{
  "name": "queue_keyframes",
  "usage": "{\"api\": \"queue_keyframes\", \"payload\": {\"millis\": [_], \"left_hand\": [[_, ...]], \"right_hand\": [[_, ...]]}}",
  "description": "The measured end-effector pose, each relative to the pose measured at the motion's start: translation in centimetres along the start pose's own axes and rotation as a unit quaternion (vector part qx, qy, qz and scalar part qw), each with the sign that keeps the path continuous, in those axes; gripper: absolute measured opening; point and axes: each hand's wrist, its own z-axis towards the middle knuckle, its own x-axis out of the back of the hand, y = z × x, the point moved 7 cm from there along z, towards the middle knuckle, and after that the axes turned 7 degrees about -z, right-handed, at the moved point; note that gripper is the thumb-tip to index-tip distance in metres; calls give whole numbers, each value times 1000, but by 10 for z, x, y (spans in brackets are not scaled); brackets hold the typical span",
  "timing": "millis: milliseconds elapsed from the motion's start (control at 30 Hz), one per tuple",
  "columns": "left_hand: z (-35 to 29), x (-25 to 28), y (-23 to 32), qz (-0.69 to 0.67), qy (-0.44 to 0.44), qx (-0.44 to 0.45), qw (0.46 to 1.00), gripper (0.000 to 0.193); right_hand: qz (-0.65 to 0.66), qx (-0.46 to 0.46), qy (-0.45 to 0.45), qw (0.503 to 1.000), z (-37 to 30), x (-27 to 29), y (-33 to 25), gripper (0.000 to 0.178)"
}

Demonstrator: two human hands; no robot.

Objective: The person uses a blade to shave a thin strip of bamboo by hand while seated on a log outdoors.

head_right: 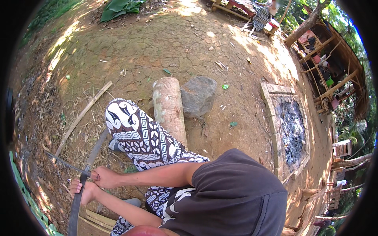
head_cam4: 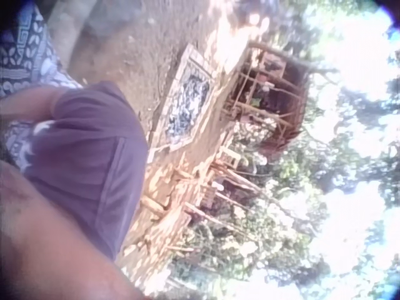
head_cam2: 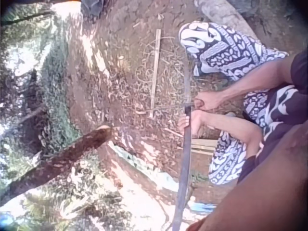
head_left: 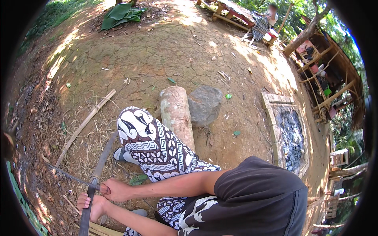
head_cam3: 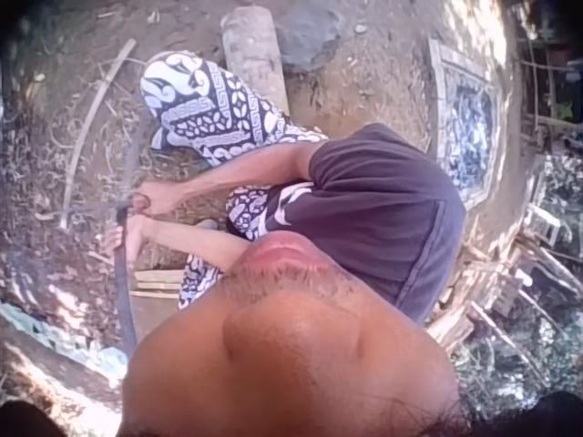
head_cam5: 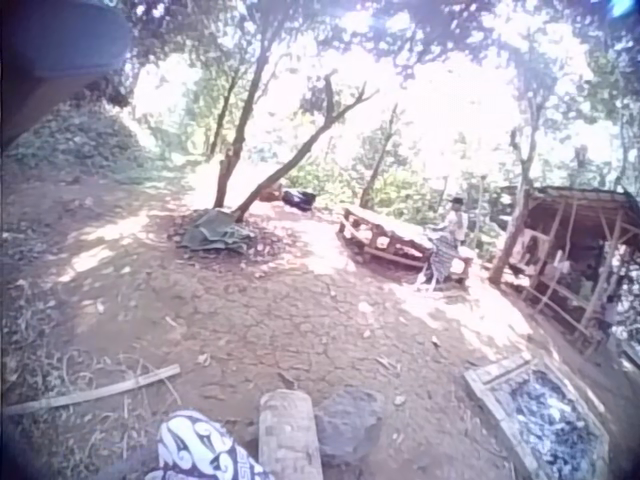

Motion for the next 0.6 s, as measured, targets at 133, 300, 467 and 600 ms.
{"api": "queue_keyframes", "payload": {"millis": [133,300,467,600], "left_hand": [[-2,3,0,0,6,1,1000,21],[-1,11,5,16,26,-7,1000,21],[-10,15,4,37,71,-29,996,26],[-17,14,-2,87,109,-42,989,26]], "right_hand": [[-14,-14,-7,1000,0,0,4,27],[-29,-12,5,999,3,-1,4,23],[-34,-23,6,999,8,-3,23,29],[-64,-26,1,998,8,3,30,28]]}}
